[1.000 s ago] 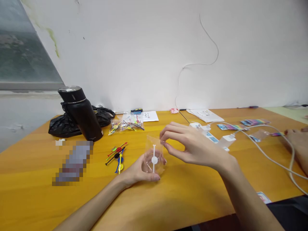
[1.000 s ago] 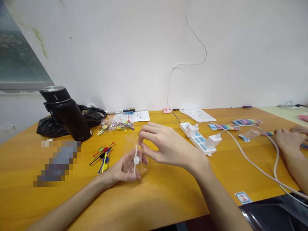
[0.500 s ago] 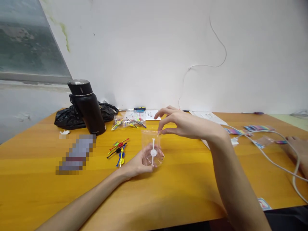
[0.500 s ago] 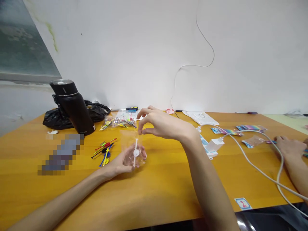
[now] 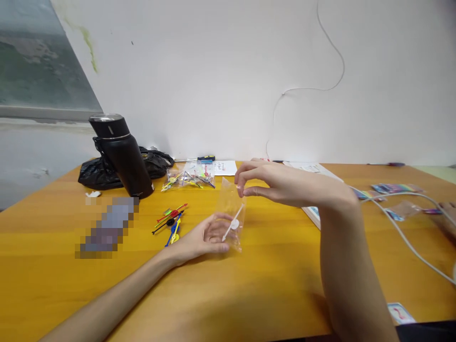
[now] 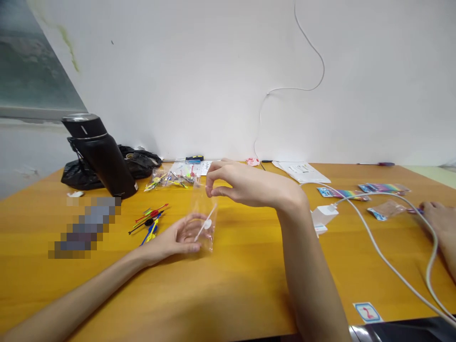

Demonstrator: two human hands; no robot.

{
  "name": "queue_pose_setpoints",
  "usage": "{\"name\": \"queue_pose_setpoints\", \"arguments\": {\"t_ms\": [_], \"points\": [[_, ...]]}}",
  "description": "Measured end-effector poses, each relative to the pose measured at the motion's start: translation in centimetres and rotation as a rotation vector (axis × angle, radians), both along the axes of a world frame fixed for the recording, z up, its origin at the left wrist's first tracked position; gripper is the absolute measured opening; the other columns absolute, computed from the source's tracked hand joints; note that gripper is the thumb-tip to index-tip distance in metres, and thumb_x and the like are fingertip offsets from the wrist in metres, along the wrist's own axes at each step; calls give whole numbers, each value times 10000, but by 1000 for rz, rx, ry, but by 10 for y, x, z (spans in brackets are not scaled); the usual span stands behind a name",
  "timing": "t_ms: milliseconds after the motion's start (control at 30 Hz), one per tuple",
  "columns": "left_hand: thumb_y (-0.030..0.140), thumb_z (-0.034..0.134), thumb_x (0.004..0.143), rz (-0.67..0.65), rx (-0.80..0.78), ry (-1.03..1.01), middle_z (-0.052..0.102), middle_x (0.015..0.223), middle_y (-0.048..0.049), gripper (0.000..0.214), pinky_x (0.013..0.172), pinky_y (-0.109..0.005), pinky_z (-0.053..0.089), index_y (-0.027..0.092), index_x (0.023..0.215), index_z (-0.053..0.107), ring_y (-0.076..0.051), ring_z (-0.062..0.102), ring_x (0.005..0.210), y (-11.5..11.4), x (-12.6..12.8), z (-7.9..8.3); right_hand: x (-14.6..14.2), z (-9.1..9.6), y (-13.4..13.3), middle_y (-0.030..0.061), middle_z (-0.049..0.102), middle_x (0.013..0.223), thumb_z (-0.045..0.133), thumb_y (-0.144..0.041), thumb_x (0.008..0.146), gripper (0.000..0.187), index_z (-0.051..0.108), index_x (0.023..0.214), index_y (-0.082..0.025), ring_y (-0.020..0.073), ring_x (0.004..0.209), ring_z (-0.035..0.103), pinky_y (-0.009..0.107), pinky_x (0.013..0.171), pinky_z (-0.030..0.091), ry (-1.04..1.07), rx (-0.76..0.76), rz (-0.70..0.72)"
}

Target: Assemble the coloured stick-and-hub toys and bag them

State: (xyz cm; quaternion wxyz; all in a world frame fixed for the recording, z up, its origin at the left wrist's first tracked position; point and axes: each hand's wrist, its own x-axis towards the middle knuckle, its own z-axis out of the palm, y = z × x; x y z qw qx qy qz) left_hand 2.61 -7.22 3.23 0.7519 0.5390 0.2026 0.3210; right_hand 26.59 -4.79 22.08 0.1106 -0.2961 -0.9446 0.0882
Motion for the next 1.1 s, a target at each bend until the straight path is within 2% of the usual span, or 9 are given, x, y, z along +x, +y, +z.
{"name": "queue_pose_setpoints", "arguments": {"t_ms": [133, 333, 467, 567, 700, 767, 867, 967, 1100], "points": [[159, 866, 744, 3, -50, 18, 650, 1340, -147, 660, 1042, -453, 485, 252, 1313, 546, -240, 683, 1119, 4, -3, 0, -5, 0, -1, 35, 699, 1072, 530, -261, 1001, 190, 714, 956, -240, 207, 1018, 633, 377, 915, 482, 5, -13, 2], [173, 943, 624, -203, -143, -126, 618, 1340, -150, 917, 953, -490, 546, 284, 1412, 486, -285, 662, 1141, 0, -9, 5, -7, 3, -3, 10, 733, 1002, 536, -246, 999, 185, 718, 971, -237, 175, 916, 661, 317, 790, 491, 10, -135, 12], [110, 897, 681, -169, -141, -32, 695, 1189, -109, 766, 905, -397, 561, 262, 1337, 532, -238, 703, 1064, -3, -6, 4, -3, 3, -1, 1, 744, 949, 539, -265, 1000, 195, 733, 1003, -246, 160, 853, 674, 304, 751, 501, 38, -235, 67], [89, 879, 701, -144, -127, 47, 717, 1166, -108, 674, 895, -360, 561, 234, 1273, 553, -236, 713, 1077, -3, -3, -1, 1, 3, 2, -4, 750, 943, 548, -292, 1001, 197, 736, 1050, -260, 160, 863, 681, 301, 752, 514, 55, -287, 104], [97, 872, 715, -155, -146, 48, 712, 1190, -115, 681, 841, -343, 579, 236, 1284, 523, -238, 739, 1031, -2, -4, -8, 5, 5, 4, -1, 750, 961, 546, -311, 1000, 215, 744, 1067, -264, 161, 893, 681, 299, 772, 517, 80, -288, 114], [83, 874, 707, -202, -121, 52, 687, 1248, -128, 733, 798, -308, 581, 255, 1317, 504, -260, 715, 1103, -3, -5, -8, 6, 8, 2, 3, 748, 981, 540, -322, 999, 228, 746, 1075, -259, 162, 898, 681, 297, 776, 512, 76, -295, 107], [87, 898, 669, -305, -79, -1, 631, 1334, -147, 810, 842, -365, 591, 274, 1347, 495, -323, 603, 1283, -6, -6, -3, 4, 12, -2, 33, 748, 1037, 553, -349, 992, 251, 742, 1105, -230, 174, 912, 681, 292, 768, 503, 30, -325, 126], [123, 907, 670, -298, -68, -48, 637, 1297, -126, 783, 963, -482, 551, 263, 1335, 517, -304, 615, 1247, -8, -3, 1, -2, 14, -7, 64, 749, 1081, 574, -338, 982, 255, 736, 1128, -207, 189, 936, 678, 285, 758, 490, -32, -327, 147], [122, 896, 689, -202, 11, -9, 696, 1156, -86, 668, 912, -398, 555, 244, 1252, 559, -245, 679, 1106, -10, 1, 0, -12, 10, -7, 58, 749, 1100, 579, -305, 978, 232, 741, 1119, -215, 188, 953, 671, 284, 765, 480, -55, -304, 176]]}}
